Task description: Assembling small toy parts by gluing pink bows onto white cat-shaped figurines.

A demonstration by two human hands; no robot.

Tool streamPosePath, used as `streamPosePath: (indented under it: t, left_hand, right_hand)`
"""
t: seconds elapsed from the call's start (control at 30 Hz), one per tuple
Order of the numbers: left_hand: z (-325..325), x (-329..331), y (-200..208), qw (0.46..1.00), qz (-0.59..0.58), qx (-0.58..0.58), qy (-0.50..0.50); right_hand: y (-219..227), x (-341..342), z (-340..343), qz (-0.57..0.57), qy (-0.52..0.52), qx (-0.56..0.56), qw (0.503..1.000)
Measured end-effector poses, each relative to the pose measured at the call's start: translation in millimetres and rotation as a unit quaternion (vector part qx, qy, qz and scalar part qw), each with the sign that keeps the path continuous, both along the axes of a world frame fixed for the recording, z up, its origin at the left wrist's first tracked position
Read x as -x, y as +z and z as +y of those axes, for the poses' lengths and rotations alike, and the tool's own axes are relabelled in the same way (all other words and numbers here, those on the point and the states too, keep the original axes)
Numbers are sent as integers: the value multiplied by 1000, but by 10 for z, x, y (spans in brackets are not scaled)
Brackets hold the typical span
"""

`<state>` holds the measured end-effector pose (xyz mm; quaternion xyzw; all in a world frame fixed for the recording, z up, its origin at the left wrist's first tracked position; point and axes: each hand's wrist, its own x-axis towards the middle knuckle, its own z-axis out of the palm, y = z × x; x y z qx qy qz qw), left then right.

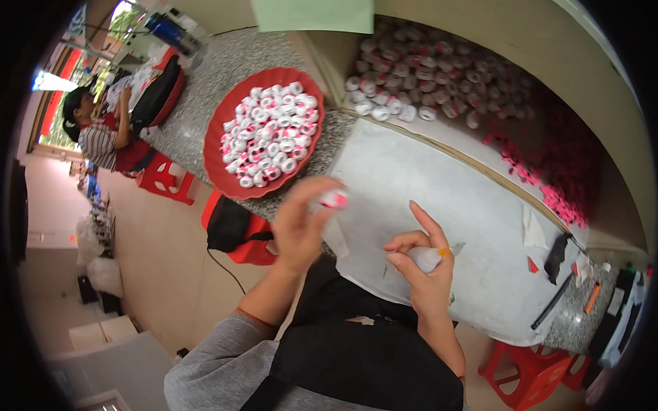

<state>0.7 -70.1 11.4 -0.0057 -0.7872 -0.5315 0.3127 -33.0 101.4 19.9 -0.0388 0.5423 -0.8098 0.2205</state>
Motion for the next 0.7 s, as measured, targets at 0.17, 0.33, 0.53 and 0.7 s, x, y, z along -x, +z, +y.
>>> streamPosePath:
  t: [0.17,0.33,0.53,0.7]
  left_hand:
    - [-614,52,249,913,-48,335,230]
    - [116,831,242,939,-3,343,-40]
    - [645,1953,-188,840,60,538,-25]
    - [596,1987,-146,843,145,517,-44]
  right_hand:
    - [-156,98,296,16,8,-44,999]
    - [-158,96,469,25,-68,-16,997]
    - [-164,-17,621,78,-54,-46,994]
    - [-262,-4,736,61,-13,81,995]
